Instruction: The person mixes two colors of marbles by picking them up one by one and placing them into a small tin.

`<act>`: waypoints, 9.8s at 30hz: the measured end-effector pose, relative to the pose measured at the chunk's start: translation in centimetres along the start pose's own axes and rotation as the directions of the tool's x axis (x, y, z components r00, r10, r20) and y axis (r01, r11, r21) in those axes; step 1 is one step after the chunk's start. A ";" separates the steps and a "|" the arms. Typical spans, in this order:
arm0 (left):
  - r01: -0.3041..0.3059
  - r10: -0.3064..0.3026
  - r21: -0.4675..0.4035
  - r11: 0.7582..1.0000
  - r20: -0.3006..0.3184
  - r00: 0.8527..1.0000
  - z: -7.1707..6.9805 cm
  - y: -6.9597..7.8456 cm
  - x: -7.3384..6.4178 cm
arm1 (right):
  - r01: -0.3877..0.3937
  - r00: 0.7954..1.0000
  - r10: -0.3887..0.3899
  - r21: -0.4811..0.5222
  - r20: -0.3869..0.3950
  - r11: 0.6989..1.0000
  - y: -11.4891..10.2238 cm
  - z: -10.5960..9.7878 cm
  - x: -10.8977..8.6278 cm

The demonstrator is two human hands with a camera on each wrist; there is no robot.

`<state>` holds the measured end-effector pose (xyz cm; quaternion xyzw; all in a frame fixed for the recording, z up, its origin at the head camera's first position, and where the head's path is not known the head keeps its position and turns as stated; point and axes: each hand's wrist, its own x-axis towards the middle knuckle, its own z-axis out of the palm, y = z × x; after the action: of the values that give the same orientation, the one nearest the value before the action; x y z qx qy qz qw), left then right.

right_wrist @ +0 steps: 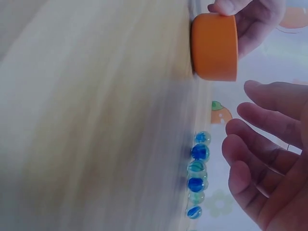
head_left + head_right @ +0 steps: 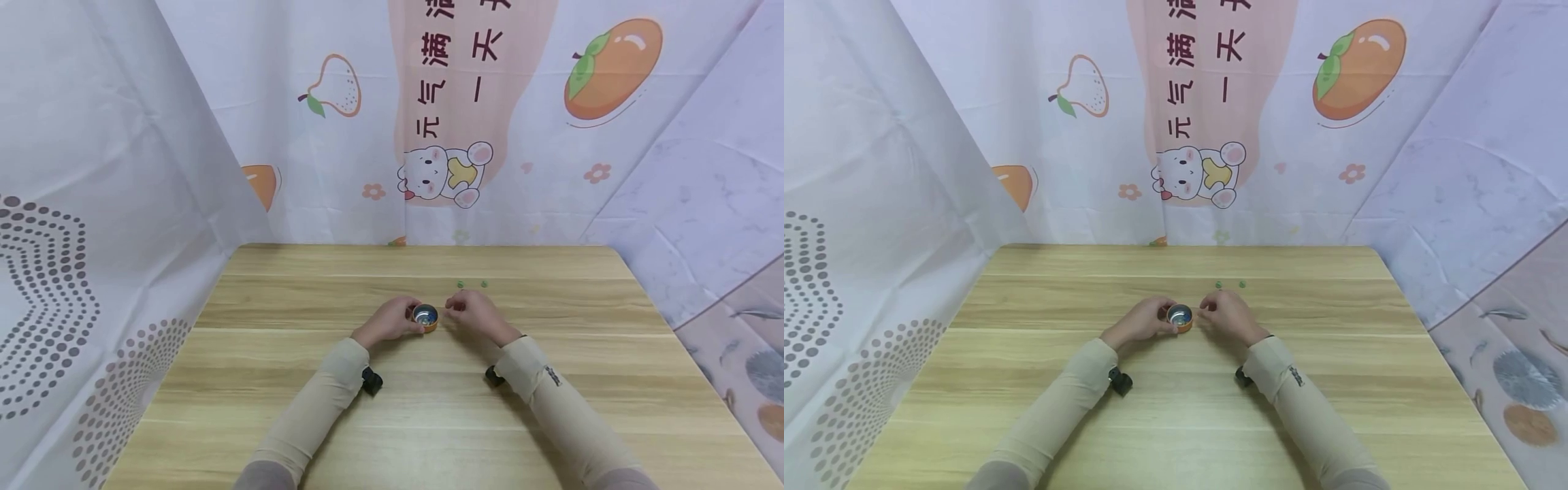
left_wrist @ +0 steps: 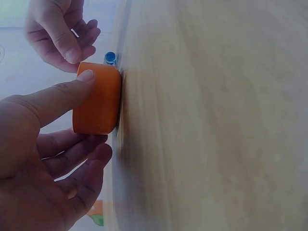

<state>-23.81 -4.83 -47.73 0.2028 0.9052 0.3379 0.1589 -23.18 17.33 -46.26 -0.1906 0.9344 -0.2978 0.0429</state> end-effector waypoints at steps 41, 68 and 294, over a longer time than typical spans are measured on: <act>-0.001 0.001 0.020 1.000 -0.006 1.000 0.0 -0.2 0.0 | -0.103 0.987 0.099 -0.024 -0.123 0.994 2.1 -1.6 0.8; -0.012 0.012 0.028 1.000 -0.004 1.000 0.0 -0.1 0.0 | -0.209 0.975 0.200 -0.093 -0.100 0.973 4.4 -2.5 0.8; 0.003 -0.003 0.058 0.998 0.004 1.000 0.0 -0.2 -0.2 | -0.148 0.987 0.158 -0.257 0.022 0.955 3.3 -1.9 1.1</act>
<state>-23.70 -5.09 -47.82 0.2067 0.9145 0.3111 0.1553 -25.63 20.41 -46.54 -0.1278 0.9757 -0.1673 0.0607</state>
